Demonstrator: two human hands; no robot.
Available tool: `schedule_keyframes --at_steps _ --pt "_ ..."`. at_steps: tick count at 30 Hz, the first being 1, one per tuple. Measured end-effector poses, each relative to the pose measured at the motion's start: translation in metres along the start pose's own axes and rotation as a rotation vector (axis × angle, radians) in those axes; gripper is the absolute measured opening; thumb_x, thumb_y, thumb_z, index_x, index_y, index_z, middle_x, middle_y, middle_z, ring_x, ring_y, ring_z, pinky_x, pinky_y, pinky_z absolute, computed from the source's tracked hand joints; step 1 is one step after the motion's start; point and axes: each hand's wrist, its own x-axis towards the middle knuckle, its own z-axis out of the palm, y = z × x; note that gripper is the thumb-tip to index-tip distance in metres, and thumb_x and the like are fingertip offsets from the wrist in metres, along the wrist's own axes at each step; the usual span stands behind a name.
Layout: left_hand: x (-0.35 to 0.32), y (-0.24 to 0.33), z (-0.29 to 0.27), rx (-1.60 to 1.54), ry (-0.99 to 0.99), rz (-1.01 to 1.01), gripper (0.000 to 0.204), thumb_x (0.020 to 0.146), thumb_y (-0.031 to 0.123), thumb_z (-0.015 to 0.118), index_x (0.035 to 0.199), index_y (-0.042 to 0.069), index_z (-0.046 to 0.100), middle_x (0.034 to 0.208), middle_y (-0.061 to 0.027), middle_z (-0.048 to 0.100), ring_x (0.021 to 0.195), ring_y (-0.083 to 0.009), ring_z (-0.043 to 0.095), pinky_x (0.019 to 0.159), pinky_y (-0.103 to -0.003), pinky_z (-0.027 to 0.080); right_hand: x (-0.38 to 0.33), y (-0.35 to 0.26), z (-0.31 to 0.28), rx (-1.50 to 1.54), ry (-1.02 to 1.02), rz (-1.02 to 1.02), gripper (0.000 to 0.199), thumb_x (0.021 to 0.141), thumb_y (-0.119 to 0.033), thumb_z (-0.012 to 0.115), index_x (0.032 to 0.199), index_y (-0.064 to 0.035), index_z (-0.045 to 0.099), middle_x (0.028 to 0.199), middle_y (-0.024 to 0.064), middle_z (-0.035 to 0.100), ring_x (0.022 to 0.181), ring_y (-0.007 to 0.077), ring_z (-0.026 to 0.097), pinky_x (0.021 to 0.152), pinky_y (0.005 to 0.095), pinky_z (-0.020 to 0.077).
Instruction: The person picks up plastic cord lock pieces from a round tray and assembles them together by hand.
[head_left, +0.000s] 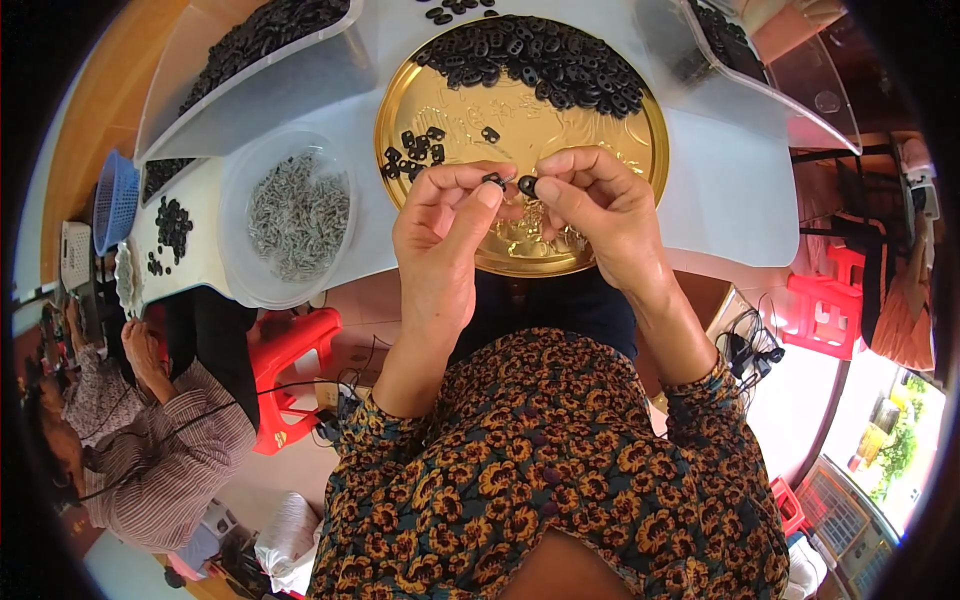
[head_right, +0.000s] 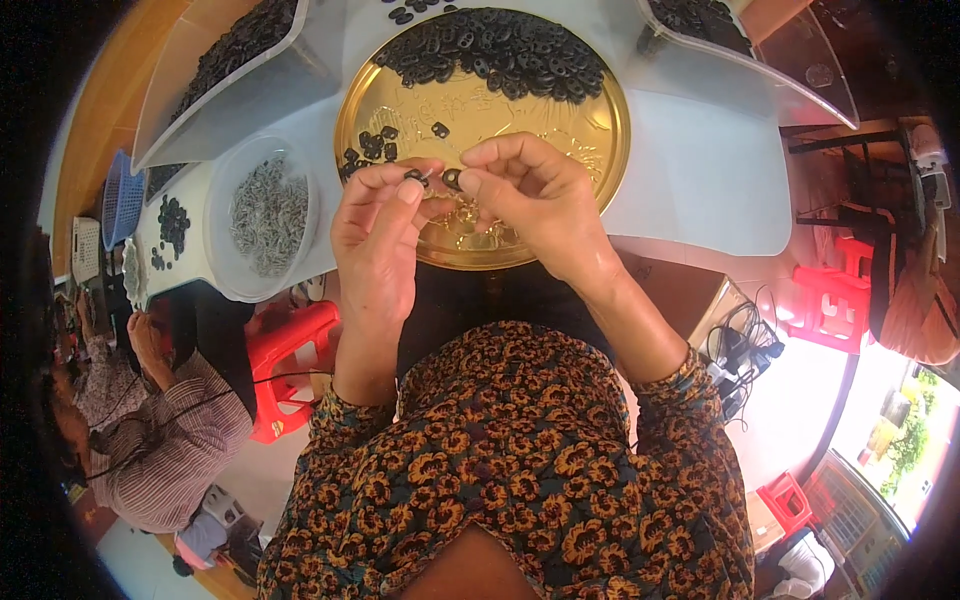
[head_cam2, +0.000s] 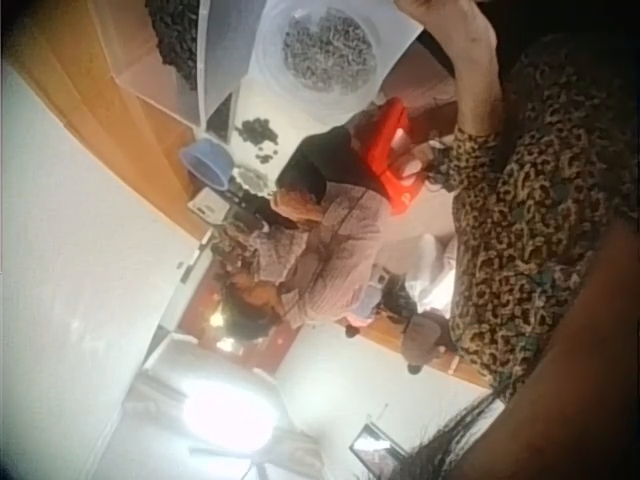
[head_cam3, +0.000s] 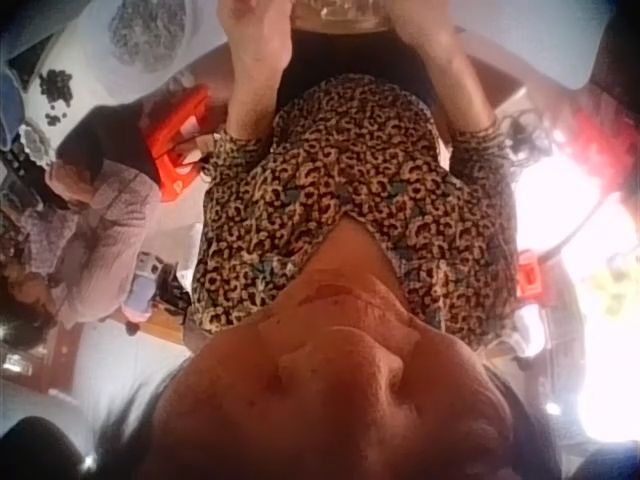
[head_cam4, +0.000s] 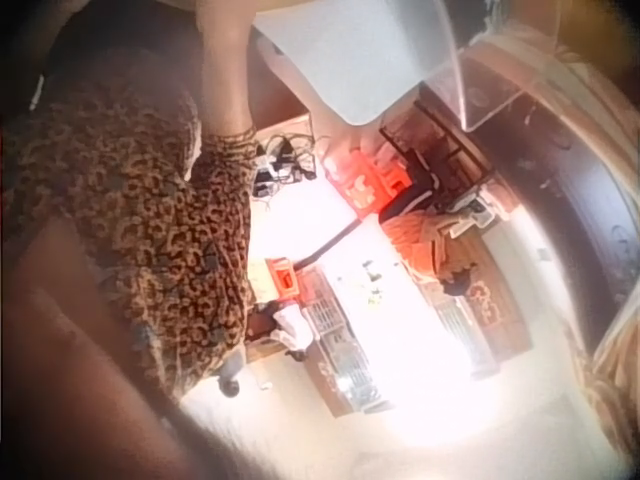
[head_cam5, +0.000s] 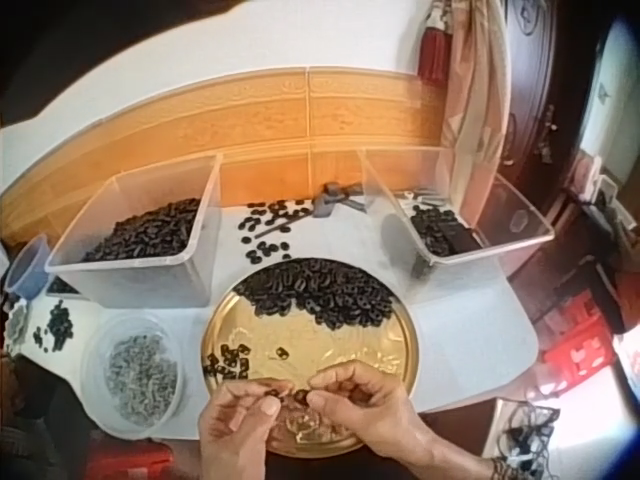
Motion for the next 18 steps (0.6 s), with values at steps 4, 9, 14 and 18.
schedule_keyframes --at_steps 4,9,14,18 --pt "-0.003 -0.002 -0.001 0.056 0.043 -0.041 0.011 0.090 0.004 0.061 0.099 0.001 0.056 0.090 -0.0049 0.061 0.079 -0.0098 0.057 0.072 -0.026 0.050 0.002 0.002 0.004 0.328 0.069 0.040 0.014 0.088 -0.006 0.066 0.100 0.0008 0.063 0.081 0.0033 0.064 0.065 0.0086 0.060 0.063 0.0219 0.0521" --pt "-0.003 -0.006 0.003 0.076 0.035 -0.012 0.011 0.090 0.003 0.061 0.099 0.001 0.056 0.087 -0.0031 0.060 0.075 -0.0080 0.056 0.067 -0.024 0.049 0.002 0.007 0.011 0.319 0.126 -0.009 0.015 0.087 -0.005 0.067 0.101 0.0006 0.063 0.082 0.0044 0.065 0.066 0.0087 0.061 0.063 0.0216 0.0527" --pt "-0.002 -0.007 0.006 0.057 0.056 0.001 0.011 0.089 0.002 0.062 0.098 0.001 0.056 0.087 -0.0033 0.060 0.073 -0.0077 0.056 0.064 -0.022 0.049 0.000 0.005 0.017 0.192 0.175 -0.085 0.013 0.088 -0.003 0.065 0.099 0.0013 0.062 0.082 0.0045 0.065 0.067 0.0079 0.061 0.064 0.0208 0.0519" --pt "-0.002 -0.007 0.006 0.072 0.085 -0.006 0.012 0.089 0.002 0.062 0.099 0.001 0.056 0.086 -0.0037 0.060 0.072 -0.0080 0.056 0.065 -0.023 0.049 -0.003 0.004 0.020 0.130 0.175 -0.103 0.013 0.088 -0.003 0.064 0.100 0.0017 0.061 0.082 0.0038 0.065 0.069 0.0070 0.061 0.064 0.0197 0.0509"
